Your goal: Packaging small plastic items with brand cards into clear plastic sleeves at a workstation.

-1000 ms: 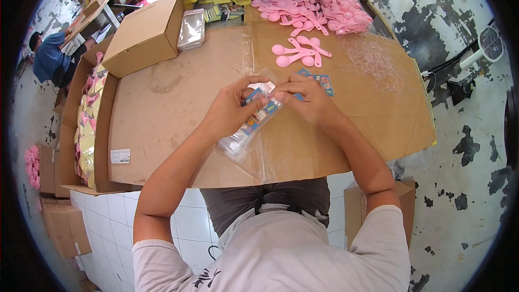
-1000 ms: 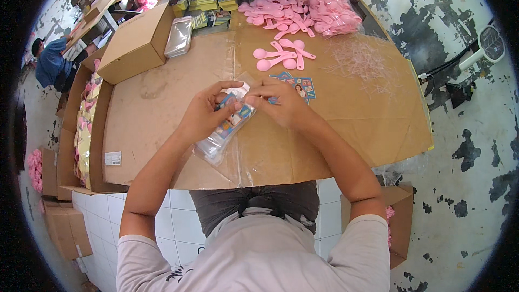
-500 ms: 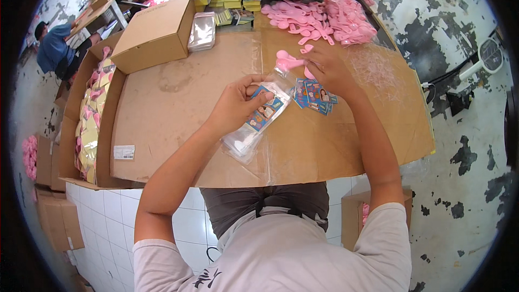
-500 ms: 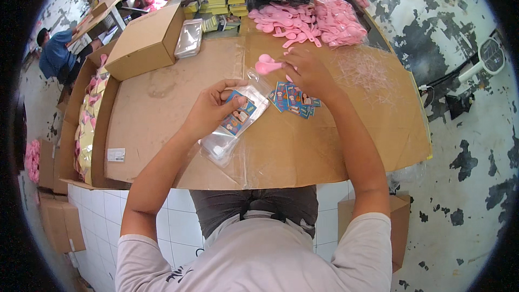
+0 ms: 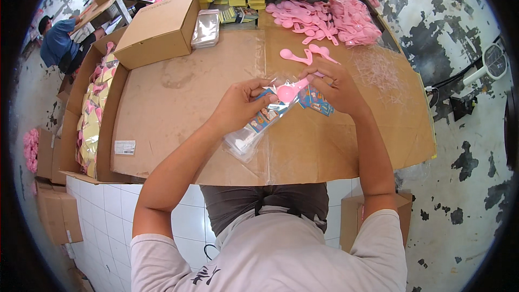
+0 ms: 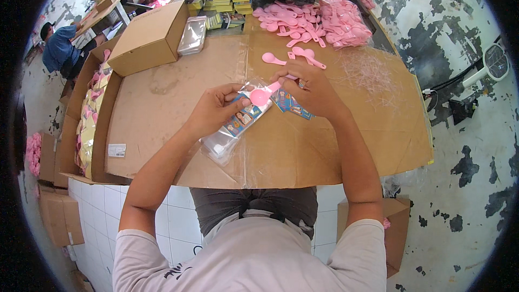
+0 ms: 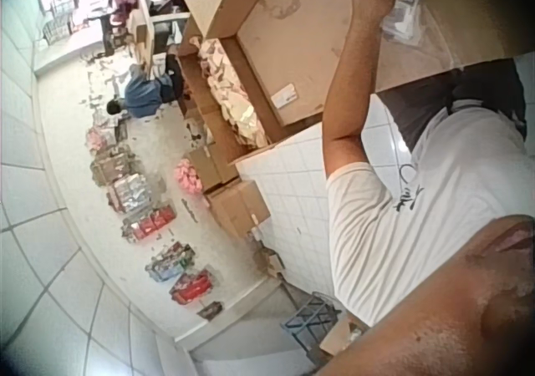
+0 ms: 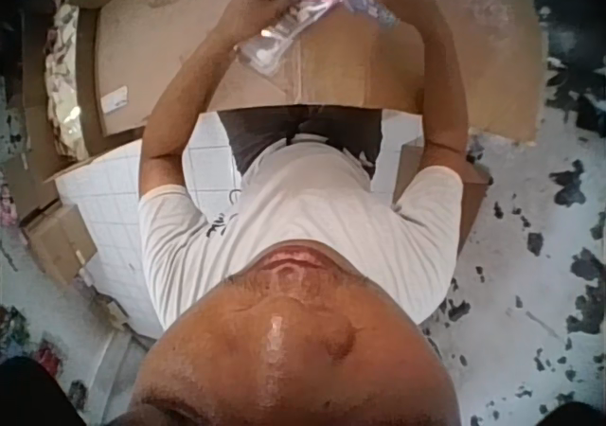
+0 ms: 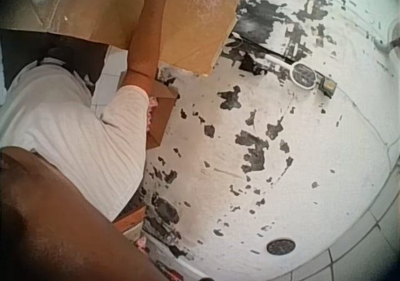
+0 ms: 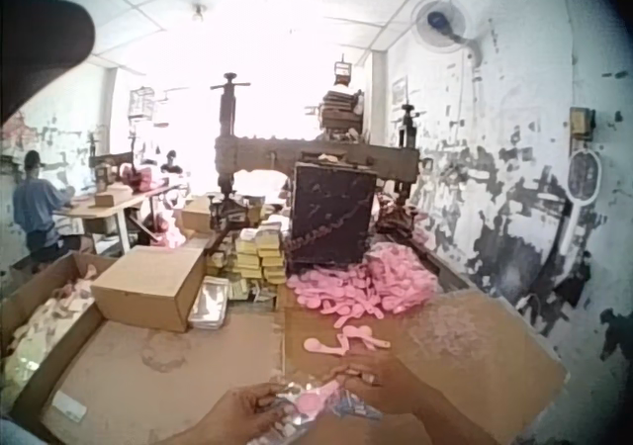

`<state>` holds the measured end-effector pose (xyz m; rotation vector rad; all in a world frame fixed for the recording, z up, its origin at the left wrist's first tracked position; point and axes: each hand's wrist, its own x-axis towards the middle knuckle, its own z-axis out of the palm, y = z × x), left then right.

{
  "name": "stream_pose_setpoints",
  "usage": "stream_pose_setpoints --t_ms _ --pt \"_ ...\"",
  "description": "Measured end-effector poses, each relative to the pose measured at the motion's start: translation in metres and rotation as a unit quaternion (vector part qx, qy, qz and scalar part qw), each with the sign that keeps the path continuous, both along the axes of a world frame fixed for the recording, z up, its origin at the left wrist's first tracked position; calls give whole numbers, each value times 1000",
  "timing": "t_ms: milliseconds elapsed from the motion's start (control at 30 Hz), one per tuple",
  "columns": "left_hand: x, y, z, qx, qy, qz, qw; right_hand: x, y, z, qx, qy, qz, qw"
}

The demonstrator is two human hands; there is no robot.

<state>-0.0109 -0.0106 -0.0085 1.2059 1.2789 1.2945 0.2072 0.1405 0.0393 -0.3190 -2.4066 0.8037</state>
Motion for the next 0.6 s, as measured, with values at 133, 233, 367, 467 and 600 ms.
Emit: stream_pose_setpoints --t_ms 133,233,367,467,600 --pt "1 -2 -4 -18 15 -38 999 -11 -13 -7 -119 -25 18 992" --pt "2 -4 -1 -6 -19 -61 998 -18 -27 -6 -181 -9 94 979" --pt "2 -5 5 18 -77 -117 990 -29 -37 -20 -342 8 240 908" --pt "3 -9 15 1 -127 -155 980 -18 -16 -9 -498 105 321 798" --pt "2 -10 14 15 -175 -152 973 -10 -13 8 -319 49 245 914"
